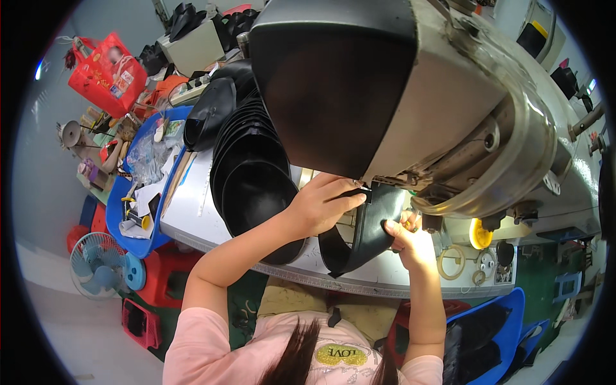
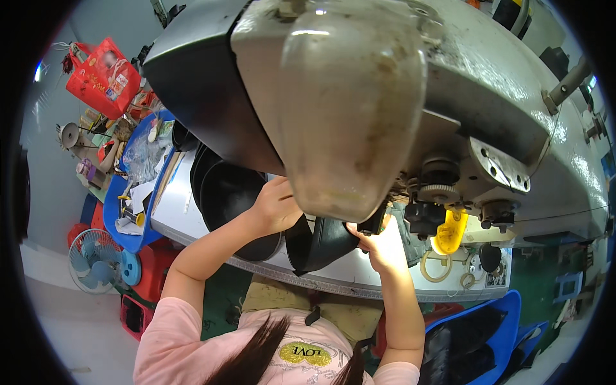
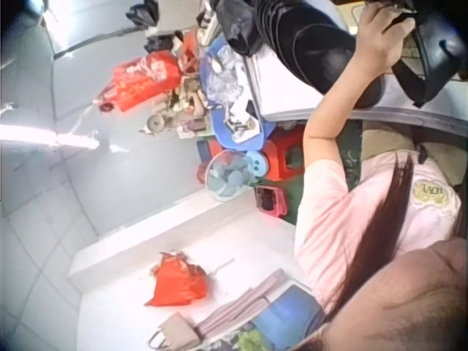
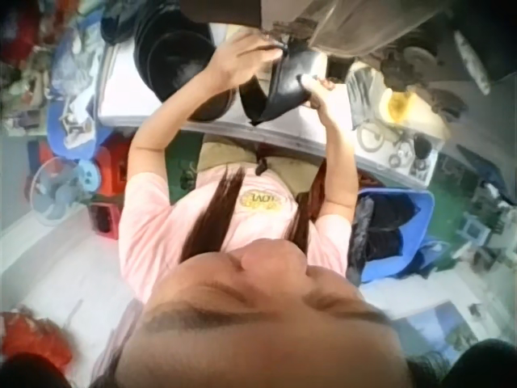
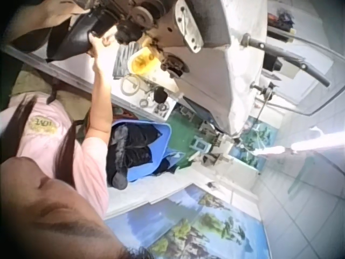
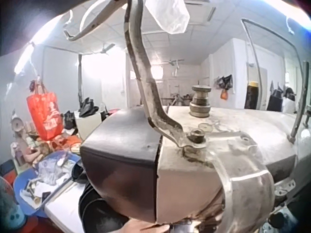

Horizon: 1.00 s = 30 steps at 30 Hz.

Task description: The person operates an industrial sewing machine to stitch a black strap onto the upper part of a black shoe. They repeatedly guide the shoe under the needle, feed the material through the machine, and inspect the seam after each pass. The person handles multiple shoes from a stack on the table, performing the same attachment process on each unit.

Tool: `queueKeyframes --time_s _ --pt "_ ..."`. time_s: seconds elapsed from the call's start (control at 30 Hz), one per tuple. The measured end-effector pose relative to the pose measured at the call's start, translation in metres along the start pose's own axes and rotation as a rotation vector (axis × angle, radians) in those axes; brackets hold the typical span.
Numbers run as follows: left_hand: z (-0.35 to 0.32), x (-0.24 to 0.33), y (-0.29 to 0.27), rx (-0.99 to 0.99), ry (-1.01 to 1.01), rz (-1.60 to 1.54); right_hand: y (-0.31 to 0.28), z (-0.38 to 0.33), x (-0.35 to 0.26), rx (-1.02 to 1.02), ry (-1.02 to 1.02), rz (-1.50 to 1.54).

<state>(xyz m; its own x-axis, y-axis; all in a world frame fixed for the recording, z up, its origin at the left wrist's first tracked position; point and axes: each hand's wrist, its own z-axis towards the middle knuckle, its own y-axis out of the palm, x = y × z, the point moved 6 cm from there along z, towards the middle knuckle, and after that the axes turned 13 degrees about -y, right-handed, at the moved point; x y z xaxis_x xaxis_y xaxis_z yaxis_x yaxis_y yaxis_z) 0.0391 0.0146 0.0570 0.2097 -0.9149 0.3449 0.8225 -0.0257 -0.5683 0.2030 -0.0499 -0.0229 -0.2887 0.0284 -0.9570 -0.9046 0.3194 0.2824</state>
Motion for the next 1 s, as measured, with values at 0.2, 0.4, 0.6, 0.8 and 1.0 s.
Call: queueKeyframes --time_s 0.2,0.4,0.6,0.8,1.0 --pt "0.005 -0.005 0.001 -0.027 -0.027 -0.027 -0.012 0.009 0.019 -0.091 0.002 0.080" --pt "0.006 -0.010 0.002 -0.017 -0.050 -0.068 0.005 0.009 0.004 -0.012 -0.074 0.088" --pt "0.005 -0.014 0.004 -0.016 -0.055 -0.062 -0.003 0.009 0.009 -0.051 -0.013 0.017" --pt "0.005 -0.010 0.003 -0.001 -0.050 -0.056 0.001 0.010 0.001 -0.013 -0.145 -0.055" --pt "0.002 -0.022 0.010 0.075 -0.073 -0.157 -0.002 0.011 -0.002 0.040 -0.227 -0.154"
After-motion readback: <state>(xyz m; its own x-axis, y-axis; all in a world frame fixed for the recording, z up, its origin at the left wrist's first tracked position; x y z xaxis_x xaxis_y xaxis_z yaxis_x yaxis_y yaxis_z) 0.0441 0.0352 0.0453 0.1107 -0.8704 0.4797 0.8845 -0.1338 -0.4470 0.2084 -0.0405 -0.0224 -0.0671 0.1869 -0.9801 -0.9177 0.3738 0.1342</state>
